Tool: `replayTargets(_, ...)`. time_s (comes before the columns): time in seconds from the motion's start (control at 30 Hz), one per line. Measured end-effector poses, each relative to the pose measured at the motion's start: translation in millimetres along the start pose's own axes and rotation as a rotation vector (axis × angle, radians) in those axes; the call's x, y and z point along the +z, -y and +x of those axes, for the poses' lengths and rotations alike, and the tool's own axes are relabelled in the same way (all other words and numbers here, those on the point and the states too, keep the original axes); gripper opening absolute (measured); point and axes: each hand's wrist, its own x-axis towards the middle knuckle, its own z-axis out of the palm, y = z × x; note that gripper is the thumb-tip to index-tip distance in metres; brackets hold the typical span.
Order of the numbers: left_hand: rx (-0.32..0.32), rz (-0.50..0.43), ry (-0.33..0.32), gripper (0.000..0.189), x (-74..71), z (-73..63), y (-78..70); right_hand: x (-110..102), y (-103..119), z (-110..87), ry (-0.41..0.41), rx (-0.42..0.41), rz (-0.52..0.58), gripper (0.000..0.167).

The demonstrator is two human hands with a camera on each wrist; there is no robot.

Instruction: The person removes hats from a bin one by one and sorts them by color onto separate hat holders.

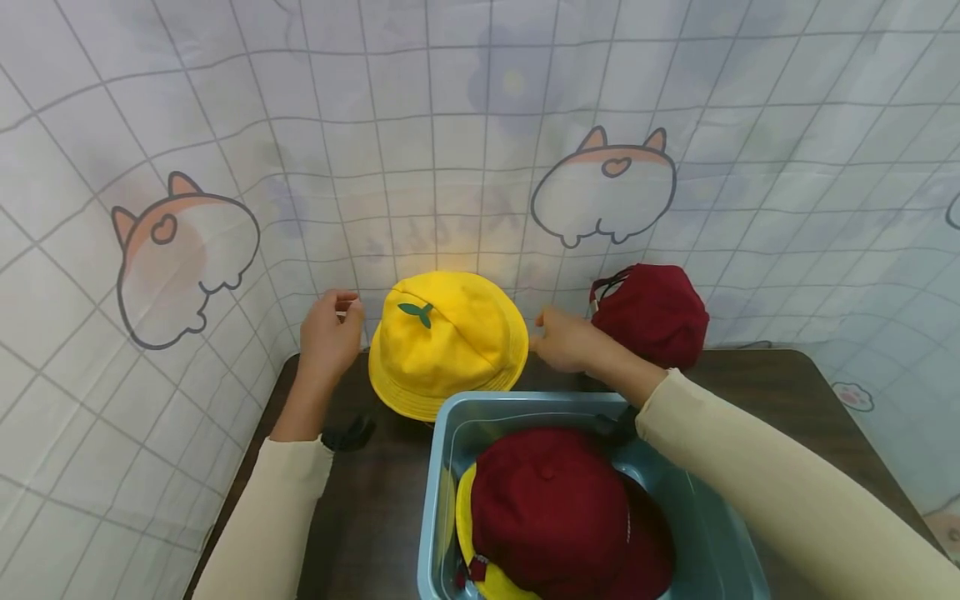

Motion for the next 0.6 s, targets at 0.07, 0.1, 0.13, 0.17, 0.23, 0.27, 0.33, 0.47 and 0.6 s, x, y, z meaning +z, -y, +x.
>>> replayTargets(0.07,0.037,0.016,-0.027,0.041,-4.6,-10.1,-8.7,-6,3,-8.0,-0.006,-0.016,0.002,0.049)
replayTargets(0.1,0.056,0.022,-0.036,0.041,-6.9,-15.4,-12.9,-8,5,-12.1,-0.01,-0.026,0.001,0.047)
replayTargets(0.13,0.078,0.027,-0.04,0.04,-8.9,-20.8,-16.9,-10,6,-16.2,-0.015,-0.039,0.001,0.046)
replayTargets(0.17,0.099,0.035,-0.04,0.039,-10.7,-26.4,-20.6,-12,7,-20.9,-0.023,-0.055,-0.001,0.045)
replayTargets(0.23,0.143,0.048,-0.02,0.038,-14.2,-37.6,-26.7,-14,8,-29.6,-0.031,-0.091,0.012,0.043)
replayTargets(0.27,0.163,0.052,-0.004,0.038,-15.7,-43.2,-29.2,-15,8,-34.2,-0.037,-0.111,0.019,0.042)
replayTargets(0.33,0.193,0.054,0.04,0.037,-18.1,-55.2,-33.6,-15,7,-43.7,-0.044,-0.141,0.035,0.039)
replayTargets(0.47,0.219,0.066,0.139,0.038,-17.3,-78.2,-36.1,-14,6,-64.2,-0.062,-0.193,0.06,0.034)
replayTargets(0.6,0.223,0.07,0.237,0.041,-11.9,-98.7,-35.5,-10,2,-82.7,-0.098,-0.251,0.053,0.031)
